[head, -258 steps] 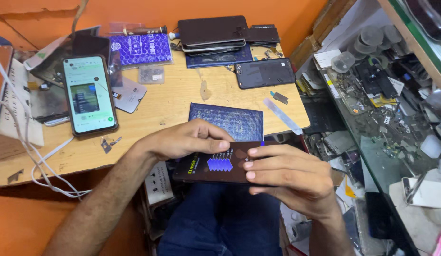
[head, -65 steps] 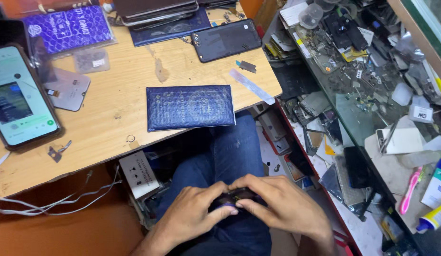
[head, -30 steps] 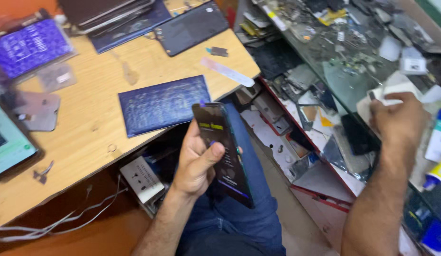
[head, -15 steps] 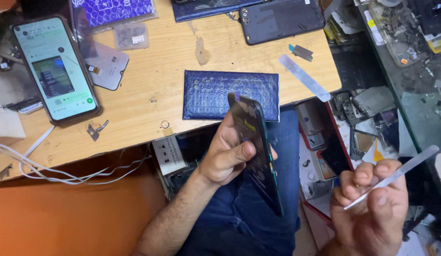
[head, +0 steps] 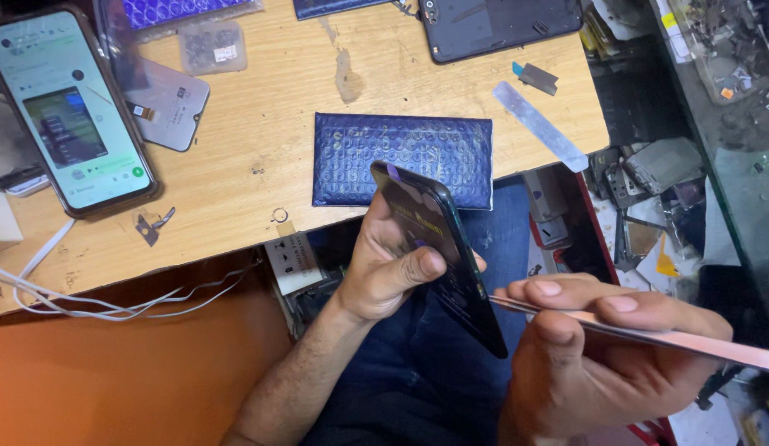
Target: The person disassembles a smartphone, removes the screen, and replaces the battery using a screwdriver and a plastic pry tool. The person then reassembles the device and places it in a padded envelope.
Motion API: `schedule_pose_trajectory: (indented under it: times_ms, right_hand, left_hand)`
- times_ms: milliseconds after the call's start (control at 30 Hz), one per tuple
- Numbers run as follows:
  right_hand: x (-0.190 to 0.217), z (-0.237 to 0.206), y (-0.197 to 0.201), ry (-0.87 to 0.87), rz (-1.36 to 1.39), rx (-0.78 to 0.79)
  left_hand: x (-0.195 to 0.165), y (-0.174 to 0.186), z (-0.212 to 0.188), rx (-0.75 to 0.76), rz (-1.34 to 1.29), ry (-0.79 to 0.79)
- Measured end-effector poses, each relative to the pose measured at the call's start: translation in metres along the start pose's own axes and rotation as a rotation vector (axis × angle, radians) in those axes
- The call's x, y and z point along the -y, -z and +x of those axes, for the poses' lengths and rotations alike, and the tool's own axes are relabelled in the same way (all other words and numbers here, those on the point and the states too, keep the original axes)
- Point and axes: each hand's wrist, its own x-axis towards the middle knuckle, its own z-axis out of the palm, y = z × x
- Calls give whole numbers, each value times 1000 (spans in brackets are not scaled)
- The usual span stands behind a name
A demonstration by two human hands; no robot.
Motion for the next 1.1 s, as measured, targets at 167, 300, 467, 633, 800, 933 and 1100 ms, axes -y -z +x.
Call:
schedule_pose_trajectory:
  times_ms: [167,300,467,633,800,933,1100]
  right_hand:
    - [-8,2,4,27,-31,32]
    - [-8,1,8,43,-98,53]
    - [2,0,12,-5,-191,105]
    - [-4,-1,11,59,-211,101]
    - [-7,-2,12,54,-198,100]
    - [-10,0,12,81,-174,104]
    - [-12,2,13,73,-171,115]
  left_hand:
    - [1,-2,0,-31,-17,-2]
    - [3,-2,2,-30,33,-15]
    - [4,-1,2,-35,40,-24]
    - [4,0,-1,-45,74,-28]
    - [3,0,-1,-53,92,-36]
    - [4,-1,-1,-54,69,-34]
    - [4,-1,-1,-49,77,-45]
